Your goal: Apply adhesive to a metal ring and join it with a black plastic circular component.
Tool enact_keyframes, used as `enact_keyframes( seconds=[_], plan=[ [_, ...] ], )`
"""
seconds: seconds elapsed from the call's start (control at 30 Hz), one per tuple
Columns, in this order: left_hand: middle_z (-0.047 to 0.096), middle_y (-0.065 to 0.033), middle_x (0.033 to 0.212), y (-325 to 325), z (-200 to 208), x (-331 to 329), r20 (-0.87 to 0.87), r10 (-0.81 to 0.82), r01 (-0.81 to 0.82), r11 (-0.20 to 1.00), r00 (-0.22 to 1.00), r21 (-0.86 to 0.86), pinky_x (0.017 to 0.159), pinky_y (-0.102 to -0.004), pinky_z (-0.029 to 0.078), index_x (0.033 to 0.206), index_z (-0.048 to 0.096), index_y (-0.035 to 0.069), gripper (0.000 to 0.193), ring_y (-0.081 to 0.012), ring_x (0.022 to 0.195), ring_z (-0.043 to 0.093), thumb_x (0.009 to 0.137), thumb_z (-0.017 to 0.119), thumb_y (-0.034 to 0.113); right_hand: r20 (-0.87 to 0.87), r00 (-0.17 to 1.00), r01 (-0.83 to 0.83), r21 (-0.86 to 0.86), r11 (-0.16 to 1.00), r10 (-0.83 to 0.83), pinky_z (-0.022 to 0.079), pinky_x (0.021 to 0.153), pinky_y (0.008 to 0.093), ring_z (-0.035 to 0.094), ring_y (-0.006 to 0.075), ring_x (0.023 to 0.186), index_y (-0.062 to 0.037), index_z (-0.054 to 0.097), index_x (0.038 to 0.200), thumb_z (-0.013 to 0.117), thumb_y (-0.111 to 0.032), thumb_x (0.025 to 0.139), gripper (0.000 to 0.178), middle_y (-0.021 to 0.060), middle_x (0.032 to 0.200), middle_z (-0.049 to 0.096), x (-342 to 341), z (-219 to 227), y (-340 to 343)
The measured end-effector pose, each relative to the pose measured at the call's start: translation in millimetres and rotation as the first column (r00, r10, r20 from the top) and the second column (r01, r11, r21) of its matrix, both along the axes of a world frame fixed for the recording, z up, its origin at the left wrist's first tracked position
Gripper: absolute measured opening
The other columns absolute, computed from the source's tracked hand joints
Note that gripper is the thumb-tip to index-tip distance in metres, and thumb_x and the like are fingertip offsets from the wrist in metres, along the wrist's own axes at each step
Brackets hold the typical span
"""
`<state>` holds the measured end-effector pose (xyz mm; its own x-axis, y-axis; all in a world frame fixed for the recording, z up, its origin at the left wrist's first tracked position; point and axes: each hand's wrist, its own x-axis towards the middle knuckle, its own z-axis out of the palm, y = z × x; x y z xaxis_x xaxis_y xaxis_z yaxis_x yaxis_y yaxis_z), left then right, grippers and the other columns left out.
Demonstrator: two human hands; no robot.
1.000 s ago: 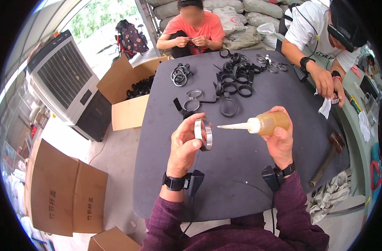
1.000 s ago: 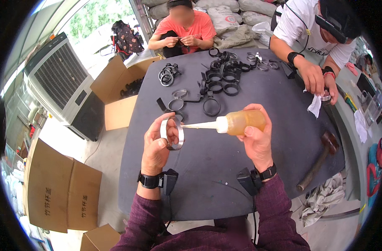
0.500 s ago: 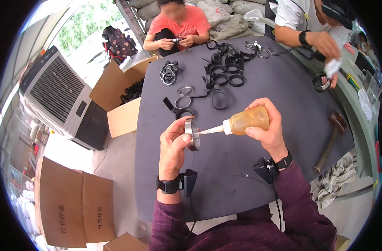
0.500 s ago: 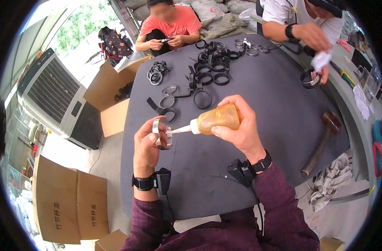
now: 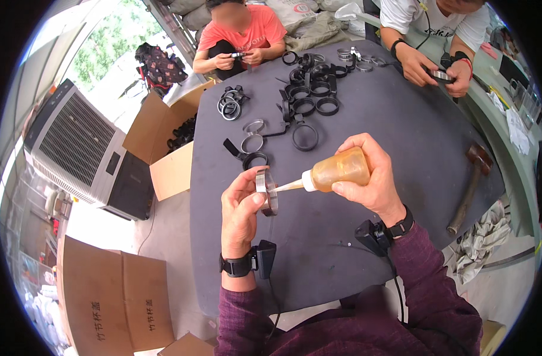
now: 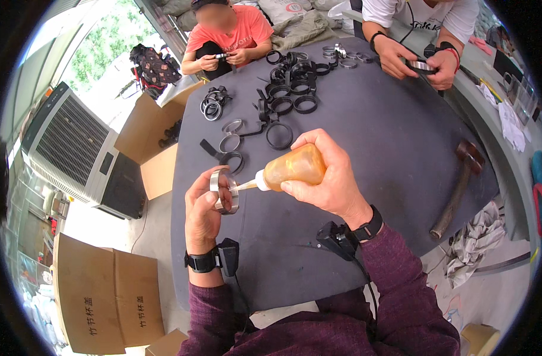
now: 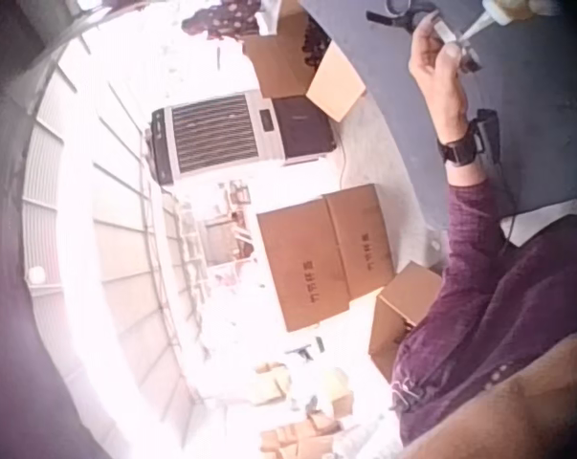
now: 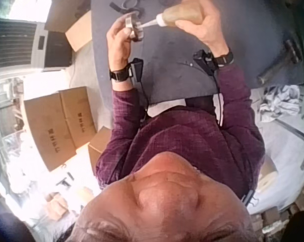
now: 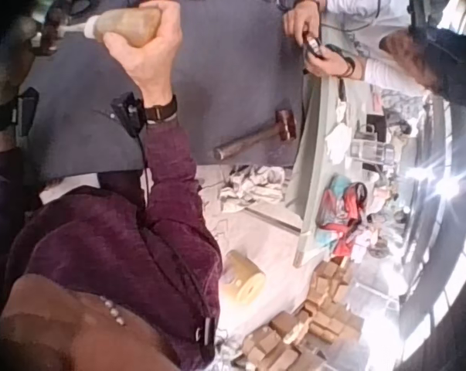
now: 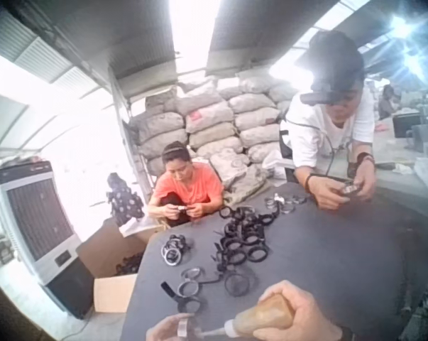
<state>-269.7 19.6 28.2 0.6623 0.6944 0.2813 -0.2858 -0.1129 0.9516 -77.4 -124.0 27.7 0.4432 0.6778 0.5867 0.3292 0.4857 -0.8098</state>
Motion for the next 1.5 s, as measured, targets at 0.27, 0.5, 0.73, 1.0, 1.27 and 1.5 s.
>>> enact_keyframes(
  seconds=[0.27,0.5,0.73,1.0,1.27,1.5],
  plan=[
    [0.061,-0.0068,0.091,4,-2,-1,0.002,-0.051,0.051,0.997,0.999,-0.05,0.069,-0.0248,0.047,0.12,0.055,-0.005,0.063,-0.0138,0.078,0.06,0.072,0.07,0.033,0.06,0.998,0.034,-0.002,0.999,-0.034,0.047,0.072,0.0262,0.056,0.0102,0.081,-0.0053,0.052,0.1,0.078,-0.011,0.064,0.045,0.0036,0.088,0.058,1,1,1],
    [0.059,-0.0114,0.098,3,-7,3,0.302,-0.074,0.147,0.962,0.95,-0.228,0.079,-0.0412,0.053,0.126,0.043,-0.001,0.07,-0.0283,0.087,0.065,0.073,0.069,0.037,-0.349,0.934,-0.089,-0.012,0.996,0.079,0.046,0.065,0.0251,0.056,0.0093,0.077,-0.0051,0.052,0.101,0.072,-0.008,0.071,0.036,0.0041,0.091,0.06,7,0,-1],
    [0.061,-0.0113,0.092,13,-36,8,-0.111,0.109,-0.116,0.991,0.988,-0.06,0.085,-0.037,0.049,0.116,0.05,-0.001,0.054,-0.0237,0.089,0.063,0.071,0.073,0.019,-0.683,0.628,-0.21,0.312,0.927,0.372,0.039,0.054,0.0269,0.05,0.0121,0.061,-0.007,0.053,0.105,0.063,-0.019,0.081,0.029,0.0079,0.096,0.063,14,-10,1],
    [0.064,-0.0146,0.088,-5,-43,-10,-0.677,0.527,0.013,0.784,0.514,0.62,0.075,-0.04,0.049,0.107,0.053,0.0,0.059,-0.029,0.086,0.061,0.064,0.079,0.03,-0.65,0.618,-0.182,0.43,0.884,0.443,0.038,0.054,0.0274,0.049,0.0121,0.06,-0.0065,0.054,0.108,0.063,-0.021,0.083,0.03,0.0069,0.096,0.063,28,-10,1],
    [0.063,-0.0171,0.1,-14,-35,-22,-0.709,0.528,0.36,0.619,0.468,0.698,0.082,-0.0405,0.049,0.123,0.048,0.002,0.074,-0.034,0.096,0.058,0.063,0.081,0.029,-0.61,0.665,-0.188,0.421,0.887,0.431,0.036,0.055,0.028,0.047,0.0144,0.06,-0.005,0.054,0.115,0.064,-0.021,0.082,0.038,0.011,0.103,0.063,36,-10,-4],
    [0.054,-0.0146,0.122,14,-26,-16,-0.679,0.247,0.606,0.314,0.692,0.731,0.091,-0.0407,0.047,0.132,0.047,0.008,0.084,-0.0348,0.108,0.052,0.054,0.079,0.007,-0.584,0.642,-0.253,0.452,0.856,0.498,0.036,0.055,0.0274,0.045,0.0142,0.058,-0.0042,0.053,0.117,0.064,-0.023,0.081,0.042,0.0097,0.101,0.062,35,-8,-7]
  ],
)
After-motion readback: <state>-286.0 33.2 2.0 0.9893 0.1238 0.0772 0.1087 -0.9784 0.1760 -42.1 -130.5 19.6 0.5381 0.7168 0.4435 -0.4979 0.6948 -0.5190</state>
